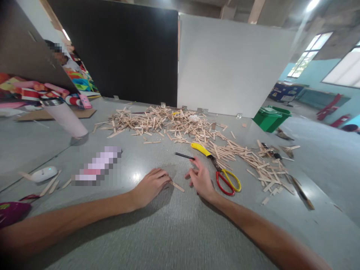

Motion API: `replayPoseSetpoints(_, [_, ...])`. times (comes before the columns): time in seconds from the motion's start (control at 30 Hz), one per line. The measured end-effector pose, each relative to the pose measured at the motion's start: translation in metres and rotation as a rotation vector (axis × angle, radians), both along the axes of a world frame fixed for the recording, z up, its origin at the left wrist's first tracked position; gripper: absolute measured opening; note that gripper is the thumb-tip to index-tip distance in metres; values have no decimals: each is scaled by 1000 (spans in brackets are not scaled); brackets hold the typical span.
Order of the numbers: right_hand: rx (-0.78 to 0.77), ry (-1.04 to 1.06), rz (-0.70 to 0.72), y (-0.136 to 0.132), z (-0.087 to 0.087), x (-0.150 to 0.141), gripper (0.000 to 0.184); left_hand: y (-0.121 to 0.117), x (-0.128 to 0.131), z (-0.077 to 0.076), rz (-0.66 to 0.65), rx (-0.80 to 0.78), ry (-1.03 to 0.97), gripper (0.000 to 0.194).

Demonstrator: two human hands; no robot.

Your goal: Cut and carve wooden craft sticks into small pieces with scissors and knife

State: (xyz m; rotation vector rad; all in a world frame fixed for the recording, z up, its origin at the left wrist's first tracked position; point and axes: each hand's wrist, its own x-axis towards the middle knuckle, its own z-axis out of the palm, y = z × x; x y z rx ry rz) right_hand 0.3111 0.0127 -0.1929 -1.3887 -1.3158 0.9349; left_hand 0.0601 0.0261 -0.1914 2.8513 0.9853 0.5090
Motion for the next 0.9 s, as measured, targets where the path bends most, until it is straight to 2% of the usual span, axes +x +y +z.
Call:
replayPoseSetpoints(0.3, [-34, -91, 19, -1, 0, 4, 92, -1, 5, -4, 21, 121, 41, 23])
replayPoseSetpoints(0.6, [-16, -104, 60, -5, 5, 0, 90, 0, 4, -8, 7, 125, 22, 23])
replayPoseSetpoints(0.67, [12, -173, 85, -7, 6, 0, 80, 0, 4, -9, 8, 122, 12, 26])
replayPoseSetpoints(0.77, [54, -387, 79, -3, 13, 8, 54, -1, 3, -6, -1, 108, 8, 29])
replayPoseSetpoints(0.9, [116, -626, 10, 24, 33, 43, 33, -12, 2, 3, -20, 80, 8, 32])
